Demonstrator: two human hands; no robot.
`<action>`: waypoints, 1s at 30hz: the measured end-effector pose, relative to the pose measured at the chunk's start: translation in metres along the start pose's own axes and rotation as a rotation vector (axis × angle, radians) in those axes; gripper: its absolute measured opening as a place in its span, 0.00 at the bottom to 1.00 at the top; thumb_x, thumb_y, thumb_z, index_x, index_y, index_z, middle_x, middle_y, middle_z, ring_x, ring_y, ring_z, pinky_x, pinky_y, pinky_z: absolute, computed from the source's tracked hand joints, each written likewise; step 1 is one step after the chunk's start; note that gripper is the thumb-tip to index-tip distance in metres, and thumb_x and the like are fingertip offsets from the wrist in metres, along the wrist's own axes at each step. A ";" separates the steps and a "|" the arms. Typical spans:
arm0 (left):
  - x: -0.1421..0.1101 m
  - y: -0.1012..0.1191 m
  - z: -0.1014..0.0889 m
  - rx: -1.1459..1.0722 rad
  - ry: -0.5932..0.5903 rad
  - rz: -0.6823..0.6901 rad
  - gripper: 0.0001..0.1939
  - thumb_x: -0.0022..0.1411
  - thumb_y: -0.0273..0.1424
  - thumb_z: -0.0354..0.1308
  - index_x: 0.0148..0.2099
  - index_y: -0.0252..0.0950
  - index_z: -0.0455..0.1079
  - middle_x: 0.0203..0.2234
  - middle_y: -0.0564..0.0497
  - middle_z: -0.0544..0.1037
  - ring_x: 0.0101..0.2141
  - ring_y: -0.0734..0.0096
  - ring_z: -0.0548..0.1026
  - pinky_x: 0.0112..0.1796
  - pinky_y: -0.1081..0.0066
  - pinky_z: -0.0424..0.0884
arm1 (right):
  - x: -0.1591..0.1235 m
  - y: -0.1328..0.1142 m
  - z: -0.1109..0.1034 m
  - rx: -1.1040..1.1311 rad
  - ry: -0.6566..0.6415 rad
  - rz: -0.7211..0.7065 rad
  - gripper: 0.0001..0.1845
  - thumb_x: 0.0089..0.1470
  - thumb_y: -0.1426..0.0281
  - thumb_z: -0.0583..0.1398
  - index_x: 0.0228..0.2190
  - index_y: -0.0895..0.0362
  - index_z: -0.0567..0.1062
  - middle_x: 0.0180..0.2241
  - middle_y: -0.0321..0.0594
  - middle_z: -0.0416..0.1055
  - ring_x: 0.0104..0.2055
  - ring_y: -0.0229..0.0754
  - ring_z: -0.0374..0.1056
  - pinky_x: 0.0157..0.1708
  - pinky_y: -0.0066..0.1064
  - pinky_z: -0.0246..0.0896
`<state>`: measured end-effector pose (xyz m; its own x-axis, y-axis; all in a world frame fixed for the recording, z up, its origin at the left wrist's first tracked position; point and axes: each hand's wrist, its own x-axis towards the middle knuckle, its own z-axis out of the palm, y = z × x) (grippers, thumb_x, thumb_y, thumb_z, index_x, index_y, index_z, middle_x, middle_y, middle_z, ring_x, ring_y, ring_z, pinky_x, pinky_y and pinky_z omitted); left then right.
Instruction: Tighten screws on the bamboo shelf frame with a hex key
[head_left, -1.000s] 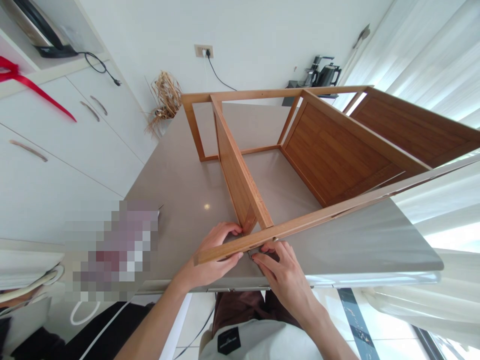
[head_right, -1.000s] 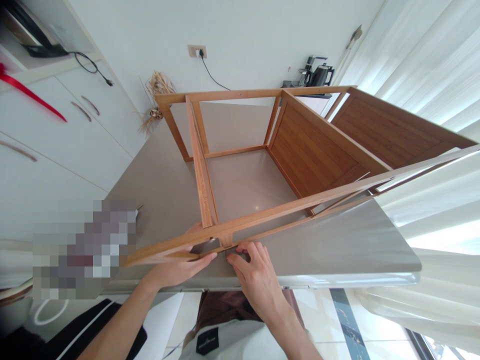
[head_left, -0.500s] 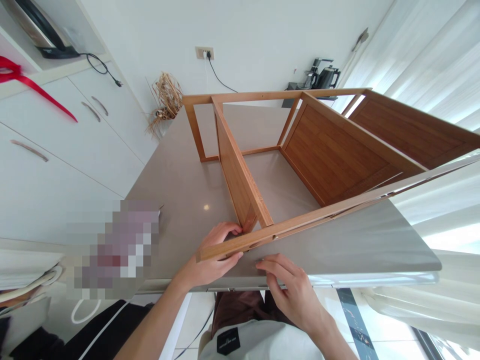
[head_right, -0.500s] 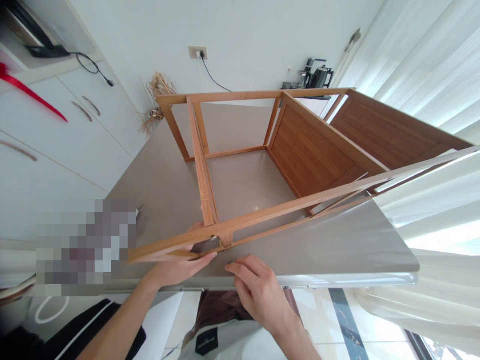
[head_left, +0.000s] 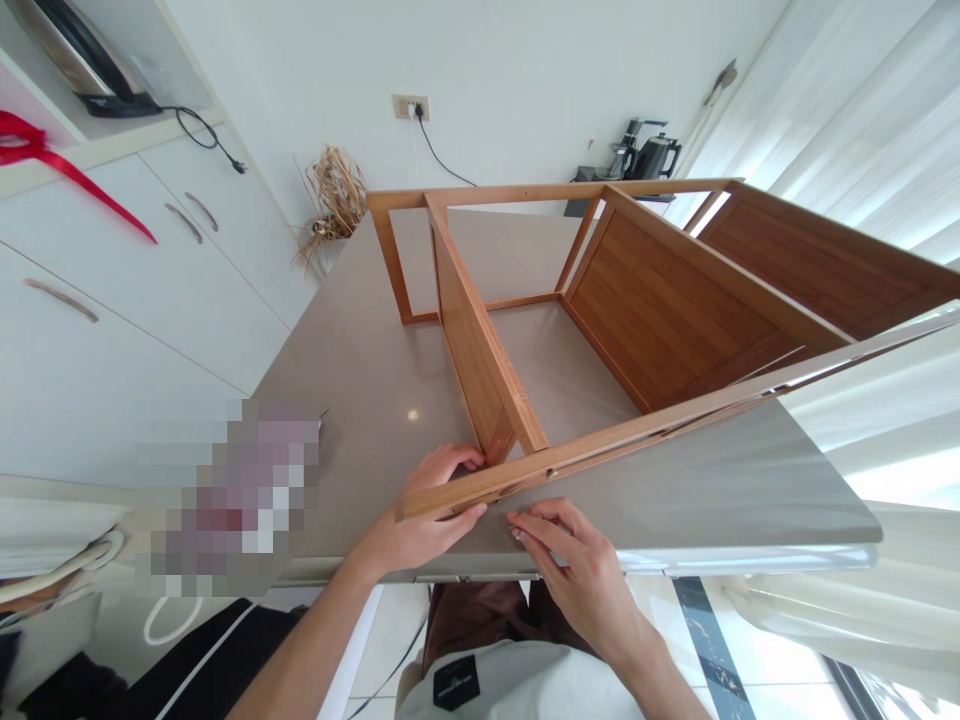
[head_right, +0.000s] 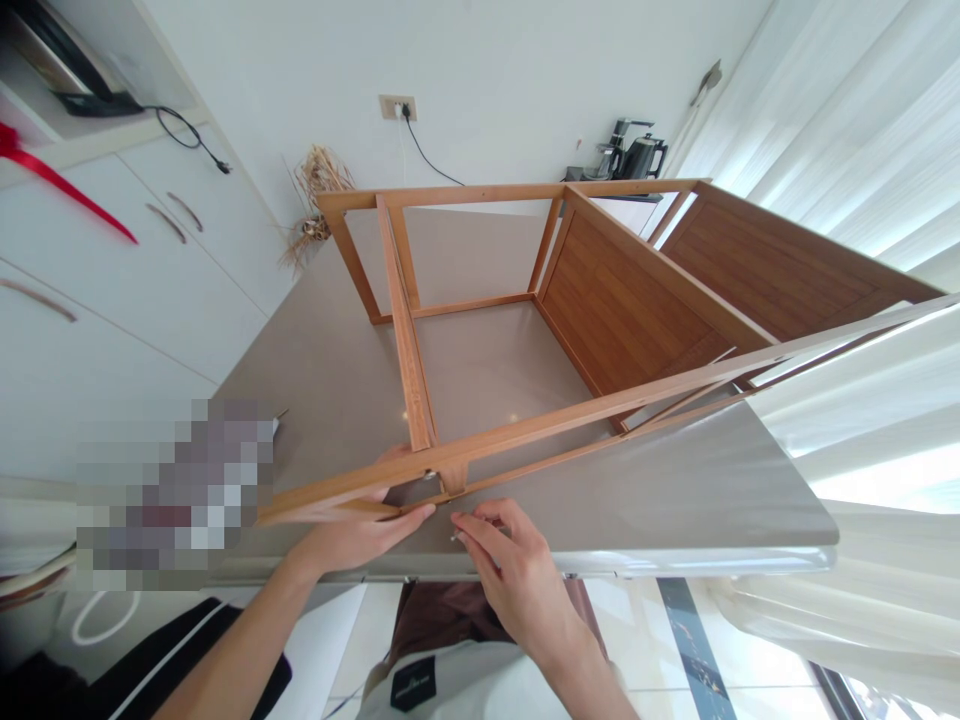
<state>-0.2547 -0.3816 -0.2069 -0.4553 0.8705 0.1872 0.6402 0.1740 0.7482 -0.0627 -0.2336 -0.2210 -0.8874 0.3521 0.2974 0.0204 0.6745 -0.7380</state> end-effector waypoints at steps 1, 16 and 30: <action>0.000 0.000 0.000 0.004 -0.002 -0.004 0.19 0.63 0.33 0.60 0.55 0.42 0.65 0.51 0.48 0.76 0.52 0.59 0.74 0.52 0.60 0.72 | 0.001 0.000 0.001 0.010 -0.001 0.006 0.13 0.66 0.73 0.57 0.48 0.49 0.78 0.41 0.40 0.73 0.40 0.38 0.73 0.42 0.28 0.72; 0.001 0.001 -0.002 -0.032 -0.074 -0.071 0.19 0.64 0.33 0.60 0.56 0.42 0.64 0.52 0.49 0.75 0.53 0.61 0.73 0.57 0.61 0.68 | 0.008 0.006 0.008 0.041 -0.084 0.091 0.07 0.67 0.70 0.57 0.40 0.51 0.76 0.39 0.38 0.75 0.40 0.38 0.74 0.43 0.29 0.70; 0.002 0.002 -0.002 -0.094 -0.075 -0.061 0.20 0.65 0.31 0.59 0.58 0.42 0.63 0.53 0.47 0.73 0.55 0.61 0.71 0.59 0.59 0.67 | 0.015 -0.002 0.009 0.055 -0.080 0.088 0.07 0.67 0.70 0.57 0.39 0.52 0.76 0.38 0.38 0.76 0.39 0.39 0.75 0.42 0.29 0.71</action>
<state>-0.2558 -0.3805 -0.2037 -0.4418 0.8923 0.0934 0.5504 0.1873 0.8136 -0.0801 -0.2355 -0.2210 -0.9174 0.3537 0.1825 0.0762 0.6060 -0.7918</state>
